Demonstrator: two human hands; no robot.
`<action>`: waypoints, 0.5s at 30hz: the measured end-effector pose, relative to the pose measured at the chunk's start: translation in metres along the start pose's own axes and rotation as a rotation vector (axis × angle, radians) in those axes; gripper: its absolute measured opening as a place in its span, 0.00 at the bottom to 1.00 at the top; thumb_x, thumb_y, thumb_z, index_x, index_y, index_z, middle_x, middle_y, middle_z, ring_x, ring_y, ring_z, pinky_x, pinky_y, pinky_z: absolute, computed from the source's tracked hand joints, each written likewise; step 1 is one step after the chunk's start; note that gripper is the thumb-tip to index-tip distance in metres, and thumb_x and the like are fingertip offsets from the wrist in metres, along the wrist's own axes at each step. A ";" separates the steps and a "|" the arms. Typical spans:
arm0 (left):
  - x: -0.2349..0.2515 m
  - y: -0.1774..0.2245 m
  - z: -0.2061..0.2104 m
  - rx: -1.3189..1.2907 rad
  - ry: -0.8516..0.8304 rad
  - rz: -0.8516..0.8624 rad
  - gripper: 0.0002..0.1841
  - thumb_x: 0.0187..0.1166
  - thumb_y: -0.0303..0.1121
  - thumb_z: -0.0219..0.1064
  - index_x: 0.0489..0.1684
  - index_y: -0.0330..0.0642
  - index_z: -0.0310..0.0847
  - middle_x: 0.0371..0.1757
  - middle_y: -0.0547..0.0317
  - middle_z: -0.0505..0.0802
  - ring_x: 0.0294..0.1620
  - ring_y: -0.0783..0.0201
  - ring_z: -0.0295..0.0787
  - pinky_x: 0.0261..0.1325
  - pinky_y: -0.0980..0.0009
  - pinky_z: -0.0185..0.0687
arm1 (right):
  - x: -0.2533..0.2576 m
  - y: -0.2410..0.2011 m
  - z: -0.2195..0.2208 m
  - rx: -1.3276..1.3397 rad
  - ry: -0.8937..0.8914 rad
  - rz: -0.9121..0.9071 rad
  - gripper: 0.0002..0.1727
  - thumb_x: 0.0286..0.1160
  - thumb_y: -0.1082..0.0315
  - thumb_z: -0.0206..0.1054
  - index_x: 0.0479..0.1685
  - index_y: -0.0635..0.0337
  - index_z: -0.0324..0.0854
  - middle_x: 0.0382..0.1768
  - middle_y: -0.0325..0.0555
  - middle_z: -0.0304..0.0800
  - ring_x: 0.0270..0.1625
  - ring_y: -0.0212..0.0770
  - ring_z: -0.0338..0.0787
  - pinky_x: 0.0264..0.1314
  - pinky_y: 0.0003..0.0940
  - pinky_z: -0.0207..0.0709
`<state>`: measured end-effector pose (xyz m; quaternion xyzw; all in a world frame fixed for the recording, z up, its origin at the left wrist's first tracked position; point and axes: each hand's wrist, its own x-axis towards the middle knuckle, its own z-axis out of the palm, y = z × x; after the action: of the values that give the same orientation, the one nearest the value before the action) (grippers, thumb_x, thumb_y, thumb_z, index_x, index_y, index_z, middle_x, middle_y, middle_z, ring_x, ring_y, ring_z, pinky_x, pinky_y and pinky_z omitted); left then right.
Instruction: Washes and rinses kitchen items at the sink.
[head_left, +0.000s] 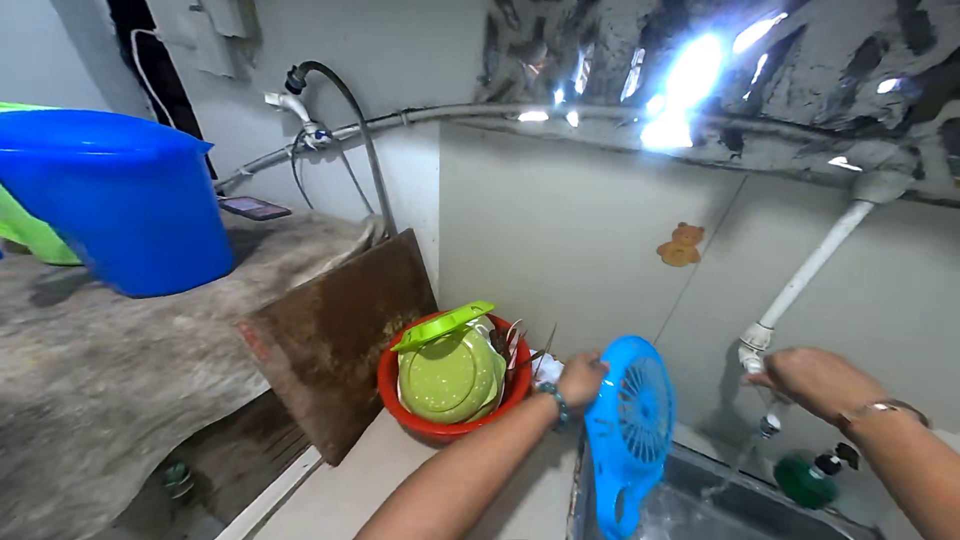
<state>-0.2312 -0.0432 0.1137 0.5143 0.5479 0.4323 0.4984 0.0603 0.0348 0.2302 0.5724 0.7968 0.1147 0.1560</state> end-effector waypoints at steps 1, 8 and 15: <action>-0.003 0.005 -0.010 -0.069 0.036 -0.027 0.20 0.94 0.35 0.50 0.76 0.33 0.74 0.61 0.39 0.89 0.57 0.53 0.90 0.63 0.56 0.84 | 0.004 -0.009 -0.005 -0.017 -0.038 0.058 0.31 0.86 0.45 0.62 0.49 0.71 0.87 0.54 0.67 0.90 0.64 0.66 0.89 0.66 0.62 0.79; -0.038 0.042 -0.088 -0.356 0.241 -0.045 0.20 0.92 0.35 0.55 0.80 0.39 0.68 0.50 0.47 0.86 0.35 0.63 0.81 0.38 0.68 0.79 | -0.005 -0.069 0.006 0.139 0.441 0.066 0.37 0.72 0.60 0.78 0.79 0.72 0.73 0.72 0.83 0.75 0.77 0.85 0.70 0.77 0.83 0.54; -0.079 0.050 -0.231 -0.500 0.400 0.006 0.22 0.91 0.29 0.52 0.83 0.43 0.66 0.49 0.54 0.84 0.28 0.73 0.76 0.31 0.78 0.74 | -0.028 -0.225 -0.071 1.717 -0.015 -0.231 0.28 0.97 0.52 0.34 0.75 0.61 0.68 0.54 0.54 0.89 0.49 0.48 0.94 0.47 0.45 0.91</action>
<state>-0.4559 -0.1084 0.2008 0.2824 0.5103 0.6474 0.4906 -0.1557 -0.0634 0.2177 0.4082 0.6597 -0.5472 -0.3142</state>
